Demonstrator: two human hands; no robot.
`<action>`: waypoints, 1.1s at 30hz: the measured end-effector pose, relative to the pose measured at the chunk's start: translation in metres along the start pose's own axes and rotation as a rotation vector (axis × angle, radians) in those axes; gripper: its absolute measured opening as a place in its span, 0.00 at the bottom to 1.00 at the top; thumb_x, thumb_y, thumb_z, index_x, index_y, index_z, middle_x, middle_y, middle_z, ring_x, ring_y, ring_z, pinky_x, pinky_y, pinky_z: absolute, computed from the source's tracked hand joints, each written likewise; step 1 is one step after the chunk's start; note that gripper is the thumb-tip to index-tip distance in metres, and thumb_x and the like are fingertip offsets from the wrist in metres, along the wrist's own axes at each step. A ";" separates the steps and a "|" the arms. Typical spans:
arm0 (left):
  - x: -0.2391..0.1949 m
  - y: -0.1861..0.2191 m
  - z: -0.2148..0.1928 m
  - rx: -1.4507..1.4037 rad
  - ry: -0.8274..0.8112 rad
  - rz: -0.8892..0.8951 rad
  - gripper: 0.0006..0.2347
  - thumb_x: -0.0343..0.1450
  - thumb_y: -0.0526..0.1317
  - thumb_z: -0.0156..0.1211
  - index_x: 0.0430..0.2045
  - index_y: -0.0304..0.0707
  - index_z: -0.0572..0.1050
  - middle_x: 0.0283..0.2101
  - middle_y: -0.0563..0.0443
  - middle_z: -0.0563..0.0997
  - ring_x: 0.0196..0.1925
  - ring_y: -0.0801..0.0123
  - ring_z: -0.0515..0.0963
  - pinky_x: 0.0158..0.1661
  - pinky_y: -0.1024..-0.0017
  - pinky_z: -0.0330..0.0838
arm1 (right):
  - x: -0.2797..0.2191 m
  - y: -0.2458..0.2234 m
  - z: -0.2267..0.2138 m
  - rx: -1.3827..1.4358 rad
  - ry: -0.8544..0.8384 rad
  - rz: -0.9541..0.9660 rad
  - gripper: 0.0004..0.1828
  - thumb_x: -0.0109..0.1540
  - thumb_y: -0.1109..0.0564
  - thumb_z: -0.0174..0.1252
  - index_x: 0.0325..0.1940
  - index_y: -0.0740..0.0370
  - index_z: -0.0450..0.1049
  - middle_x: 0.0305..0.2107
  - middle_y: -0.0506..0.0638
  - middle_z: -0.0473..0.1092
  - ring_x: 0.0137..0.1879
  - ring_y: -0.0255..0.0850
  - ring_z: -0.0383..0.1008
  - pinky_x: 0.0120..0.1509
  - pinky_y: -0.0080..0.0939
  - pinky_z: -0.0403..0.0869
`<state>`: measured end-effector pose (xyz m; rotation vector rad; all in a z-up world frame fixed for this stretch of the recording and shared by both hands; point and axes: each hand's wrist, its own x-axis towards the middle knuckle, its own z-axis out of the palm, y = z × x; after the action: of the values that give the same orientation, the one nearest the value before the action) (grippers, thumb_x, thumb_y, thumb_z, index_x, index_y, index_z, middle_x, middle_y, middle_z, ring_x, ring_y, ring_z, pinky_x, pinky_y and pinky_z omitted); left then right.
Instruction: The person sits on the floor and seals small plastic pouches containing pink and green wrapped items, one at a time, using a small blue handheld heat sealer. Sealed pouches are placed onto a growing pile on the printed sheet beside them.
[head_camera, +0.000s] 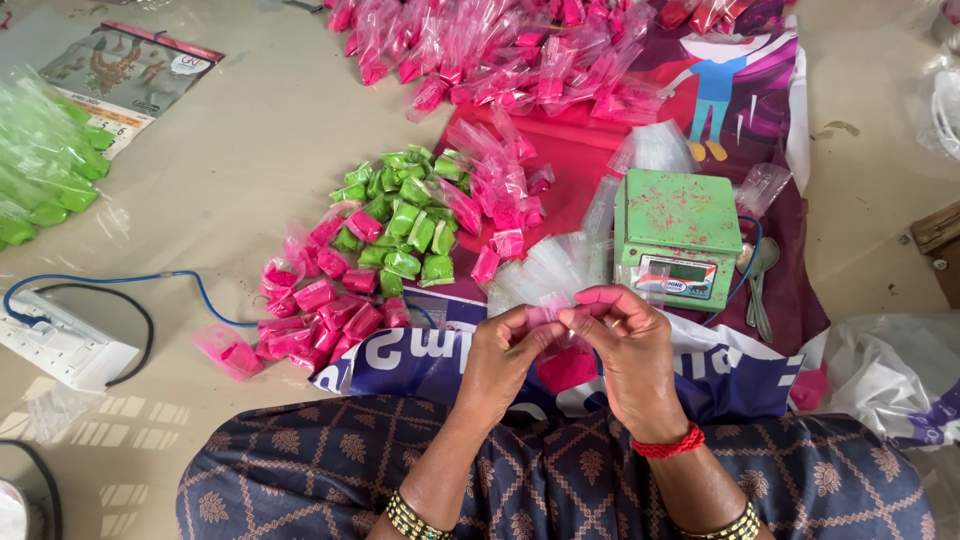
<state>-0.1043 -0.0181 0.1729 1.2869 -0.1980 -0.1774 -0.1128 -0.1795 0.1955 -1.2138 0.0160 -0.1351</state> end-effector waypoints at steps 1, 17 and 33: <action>0.000 0.002 0.000 0.000 0.000 -0.001 0.06 0.73 0.32 0.63 0.39 0.26 0.81 0.36 0.53 0.85 0.37 0.81 0.80 0.41 0.78 0.76 | 0.001 -0.001 -0.002 0.001 0.000 0.001 0.12 0.59 0.70 0.65 0.46 0.70 0.77 0.33 0.53 0.78 0.38 0.34 0.77 0.45 0.33 0.75; -0.003 0.023 -0.010 -0.040 0.067 0.077 0.04 0.73 0.34 0.66 0.31 0.29 0.81 0.31 0.60 0.81 0.32 0.85 0.72 0.34 0.80 0.68 | -0.003 -0.015 -0.011 -0.235 -0.286 0.264 0.10 0.59 0.64 0.67 0.44 0.70 0.81 0.32 0.49 0.79 0.38 0.34 0.77 0.44 0.34 0.74; 0.000 0.032 -0.021 -0.071 -0.043 -0.037 0.07 0.71 0.36 0.67 0.36 0.28 0.83 0.33 0.56 0.84 0.35 0.82 0.76 0.39 0.78 0.71 | 0.013 0.001 -0.039 0.044 -0.346 0.462 0.10 0.58 0.65 0.66 0.44 0.69 0.80 0.35 0.53 0.79 0.41 0.38 0.79 0.49 0.42 0.77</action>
<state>-0.0986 0.0105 0.1978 1.2170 -0.2037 -0.2418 -0.1029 -0.2173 0.1815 -1.1476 -0.0088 0.4760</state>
